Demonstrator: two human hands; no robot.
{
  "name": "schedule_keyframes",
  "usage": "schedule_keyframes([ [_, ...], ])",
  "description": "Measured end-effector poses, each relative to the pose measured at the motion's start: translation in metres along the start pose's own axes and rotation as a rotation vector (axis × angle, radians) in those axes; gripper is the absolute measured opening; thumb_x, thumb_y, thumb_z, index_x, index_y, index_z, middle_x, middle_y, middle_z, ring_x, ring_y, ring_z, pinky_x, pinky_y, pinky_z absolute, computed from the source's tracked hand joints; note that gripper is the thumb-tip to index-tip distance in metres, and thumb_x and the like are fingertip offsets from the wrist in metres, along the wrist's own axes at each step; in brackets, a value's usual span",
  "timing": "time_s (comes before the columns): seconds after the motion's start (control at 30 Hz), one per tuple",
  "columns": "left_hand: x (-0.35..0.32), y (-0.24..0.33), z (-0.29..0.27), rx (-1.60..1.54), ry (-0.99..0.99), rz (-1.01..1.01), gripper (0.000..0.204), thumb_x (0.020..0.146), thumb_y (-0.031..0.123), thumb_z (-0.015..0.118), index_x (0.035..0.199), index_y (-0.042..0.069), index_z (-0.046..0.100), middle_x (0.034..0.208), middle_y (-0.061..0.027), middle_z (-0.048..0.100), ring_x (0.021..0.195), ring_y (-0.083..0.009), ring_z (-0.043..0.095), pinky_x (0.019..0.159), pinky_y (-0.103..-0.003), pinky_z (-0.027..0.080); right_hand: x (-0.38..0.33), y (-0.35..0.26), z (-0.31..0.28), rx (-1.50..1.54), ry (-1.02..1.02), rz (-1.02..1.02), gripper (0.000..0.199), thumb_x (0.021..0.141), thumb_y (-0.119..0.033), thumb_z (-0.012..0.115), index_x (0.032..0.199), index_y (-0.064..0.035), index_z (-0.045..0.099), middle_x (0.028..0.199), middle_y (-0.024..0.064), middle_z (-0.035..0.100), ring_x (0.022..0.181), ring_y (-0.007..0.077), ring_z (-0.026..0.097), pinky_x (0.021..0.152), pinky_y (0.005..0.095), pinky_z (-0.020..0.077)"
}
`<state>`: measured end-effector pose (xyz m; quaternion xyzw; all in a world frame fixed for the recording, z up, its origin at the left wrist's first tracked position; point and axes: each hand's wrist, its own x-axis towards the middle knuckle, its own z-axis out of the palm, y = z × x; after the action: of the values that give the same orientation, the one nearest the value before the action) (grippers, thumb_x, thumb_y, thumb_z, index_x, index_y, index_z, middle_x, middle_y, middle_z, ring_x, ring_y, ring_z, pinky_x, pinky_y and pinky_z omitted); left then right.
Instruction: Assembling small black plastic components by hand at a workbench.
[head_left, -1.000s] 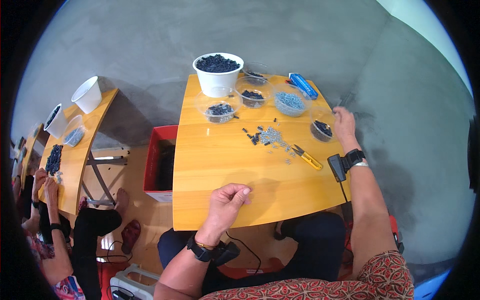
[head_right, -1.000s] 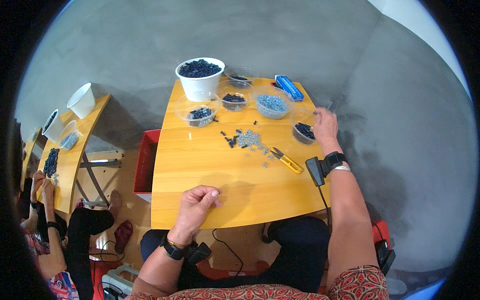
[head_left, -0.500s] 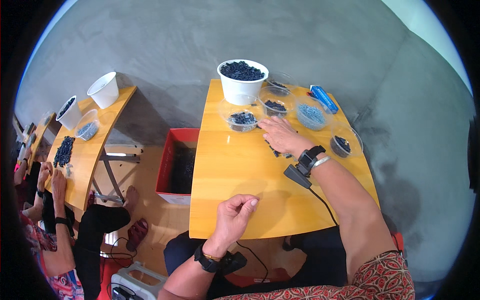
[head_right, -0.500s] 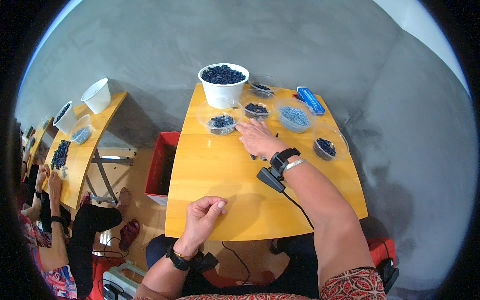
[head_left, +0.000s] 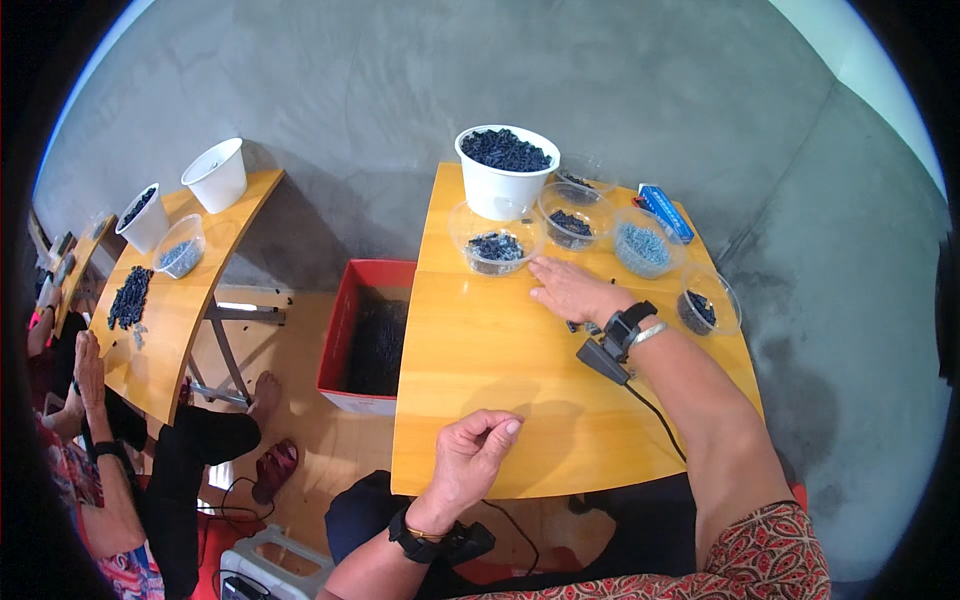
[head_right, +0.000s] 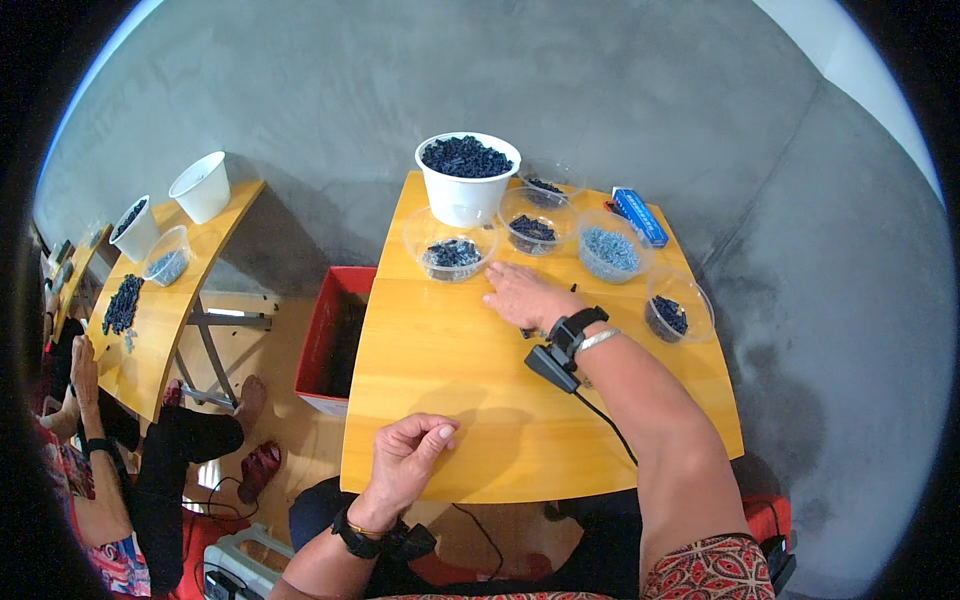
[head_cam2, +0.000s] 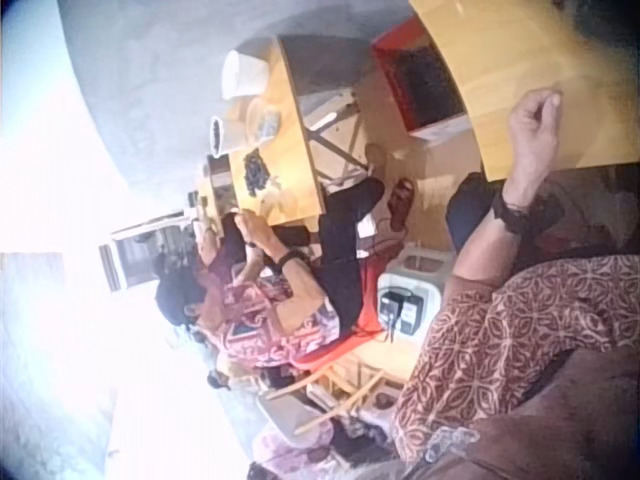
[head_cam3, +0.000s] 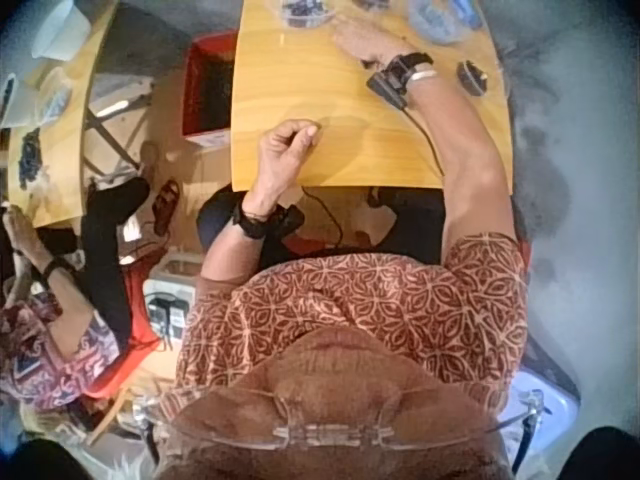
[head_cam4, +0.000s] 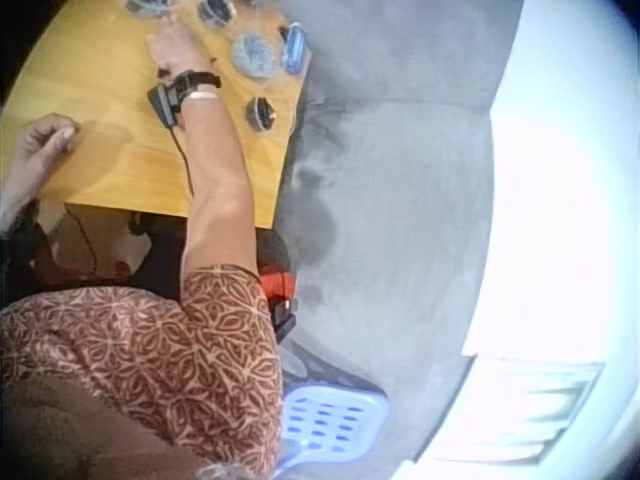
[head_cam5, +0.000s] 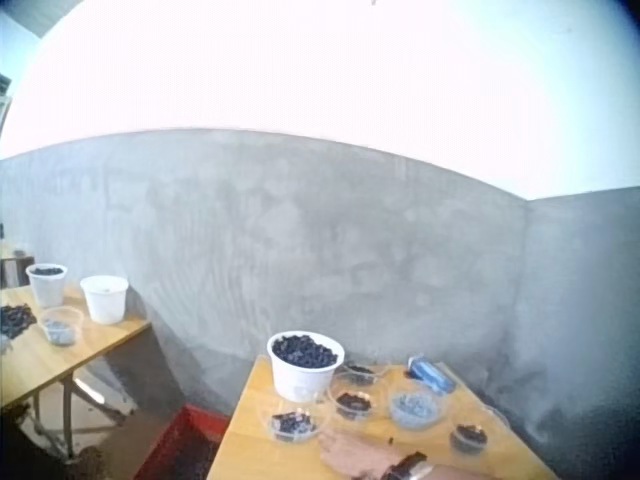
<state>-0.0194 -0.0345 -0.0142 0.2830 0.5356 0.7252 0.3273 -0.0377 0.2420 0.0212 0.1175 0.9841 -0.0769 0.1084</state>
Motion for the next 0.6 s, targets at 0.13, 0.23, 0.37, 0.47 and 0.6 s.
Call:
schedule_keyframes([
  [0.13, 0.004, 0.003, 0.007, 0.080, 0.001, -0.051, 0.010, 0.082, 0.007, 0.057, 0.084, -0.002, 0.060, 0.074, -0.0038, 0.059, 0.069, -0.0098, 0.053, 0.064, -0.022, 0.043, -0.027, -0.008, 0.009, -0.019, 0.022, 0.028, 0.059, 0.088, -0.034, 0.034, 0.129, 0.0081, 0.022, 0.136, 0.0221, 0.020, 0.128, 0.0302, 0.018, 0.105, 0.0361, 0.0161],
  [0.23, 0.006, 0.012, 0.005, 0.635, -0.045, 0.348, 0.018, 0.072, 0.004, 0.061, 0.089, -0.002, 0.059, 0.081, -0.0133, 0.058, 0.082, -0.0280, 0.054, 0.075, -0.033, 0.043, -0.041, -0.017, 0.015, -0.057, 0.087, -0.005, 0.061, 0.088, -0.034, 0.036, 0.129, 0.0080, 0.020, 0.137, 0.0233, 0.017, 0.128, 0.0316, 0.016, 0.105, 0.0364, 0.0145],
  [0.37, 0.005, 0.008, 0.013, 1.053, -0.066, 0.493, 0.052, 0.065, 0.014, 0.068, 0.109, -0.004, 0.049, 0.111, -0.0206, 0.047, 0.105, -0.0368, 0.041, 0.091, -0.043, 0.033, -0.057, -0.014, 0.026, -0.040, 0.154, 0.000, 0.065, 0.087, -0.037, 0.037, 0.131, 0.0065, 0.017, 0.138, 0.0220, 0.016, 0.129, 0.0309, 0.013, 0.106, 0.0365, 0.0117],
  [0.47, 0.000, 0.010, 0.020, 1.219, -0.076, 0.465, 0.061, 0.066, 0.020, 0.068, 0.114, -0.008, 0.043, 0.116, -0.0222, 0.044, 0.108, -0.0372, 0.039, 0.094, -0.046, 0.028, -0.071, -0.017, 0.028, -0.039, 0.147, 0.000, 0.066, 0.087, -0.039, 0.036, 0.131, 0.0054, 0.016, 0.138, 0.0215, 0.015, 0.130, 0.0305, 0.013, 0.106, 0.0363, 0.0108],
  [0.6, 0.002, 0.008, 0.021, 1.233, -0.106, 0.466, 0.066, 0.066, 0.024, 0.068, 0.116, -0.009, 0.040, 0.118, -0.0227, 0.042, 0.110, -0.0375, 0.037, 0.095, -0.048, 0.025, -0.082, -0.019, 0.026, -0.075, 0.101, 0.017, 0.066, 0.087, -0.041, 0.034, 0.132, 0.0049, 0.016, 0.139, 0.0197, 0.014, 0.130, 0.0286, 0.012, 0.106, 0.0357, 0.0097],
])
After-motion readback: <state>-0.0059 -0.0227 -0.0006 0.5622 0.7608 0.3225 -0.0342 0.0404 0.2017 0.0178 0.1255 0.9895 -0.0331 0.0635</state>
